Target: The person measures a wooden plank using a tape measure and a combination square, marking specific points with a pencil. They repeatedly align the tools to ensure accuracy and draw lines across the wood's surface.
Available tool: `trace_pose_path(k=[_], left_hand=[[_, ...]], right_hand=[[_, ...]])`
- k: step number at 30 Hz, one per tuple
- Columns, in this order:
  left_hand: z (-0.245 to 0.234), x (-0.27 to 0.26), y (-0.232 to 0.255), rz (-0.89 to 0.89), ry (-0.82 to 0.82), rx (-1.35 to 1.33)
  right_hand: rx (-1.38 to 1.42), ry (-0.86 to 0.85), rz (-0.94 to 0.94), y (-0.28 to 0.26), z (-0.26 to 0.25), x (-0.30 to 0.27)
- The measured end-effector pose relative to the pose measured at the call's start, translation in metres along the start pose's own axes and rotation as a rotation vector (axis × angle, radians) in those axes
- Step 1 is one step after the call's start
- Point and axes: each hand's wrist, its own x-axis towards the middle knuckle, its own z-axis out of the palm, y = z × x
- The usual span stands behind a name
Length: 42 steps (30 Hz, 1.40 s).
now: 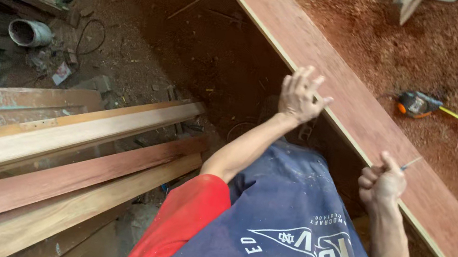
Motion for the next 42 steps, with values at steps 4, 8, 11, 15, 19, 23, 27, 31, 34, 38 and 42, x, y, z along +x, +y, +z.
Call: trace_pose_path(k=[4, 8, 11, 15, 19, 23, 27, 31, 34, 38, 42], left_hand=[[-0.005, 0.038, -0.076, -0.149, 0.084, -0.084], [-0.009, 0.109, -0.153, -0.332, 0.173, -0.204], [-0.013, 0.173, -0.209, -0.486, 0.308, -0.228], [-0.030, 0.231, -0.276, -0.619, 0.412, -0.338], [-0.061, 0.236, -0.319, -0.801, 0.114, -0.483], [-0.067, 0.238, -0.320, -0.785, 0.085, -0.468], [-0.072, 0.239, -0.319, -0.854, 0.026, -0.555], [-0.065, 0.239, -0.320, -0.841, 0.048, -0.492], [-0.062, 0.243, -0.320, -0.895, 0.015, -0.558], [-0.061, 0.247, -0.313, -0.947, -0.039, -0.536], [-0.051, 0.235, -0.311, -0.939, -0.035, -0.525]], right_hand=[[-0.008, -0.024, -0.128, -0.033, 0.080, 0.015], [-0.176, -0.170, -0.239, -0.057, 0.202, 0.049], [-0.435, -0.129, -0.293, -0.072, 0.322, 0.090], [-0.669, -0.136, -0.415, -0.072, 0.472, 0.175], [-1.021, 0.002, -0.571, -0.056, 0.580, 0.281], [-0.990, 0.312, -0.692, -0.039, 0.627, 0.370], [-0.684, 0.220, -0.638, -0.037, 0.619, 0.408], [-0.584, -0.024, -0.415, -0.062, 0.590, 0.392], [-0.731, -0.082, -0.498, -0.071, 0.595, 0.354], [-0.938, -0.032, -0.476, -0.056, 0.638, 0.340], [-0.874, 0.213, -0.542, -0.039, 0.671, 0.372]])
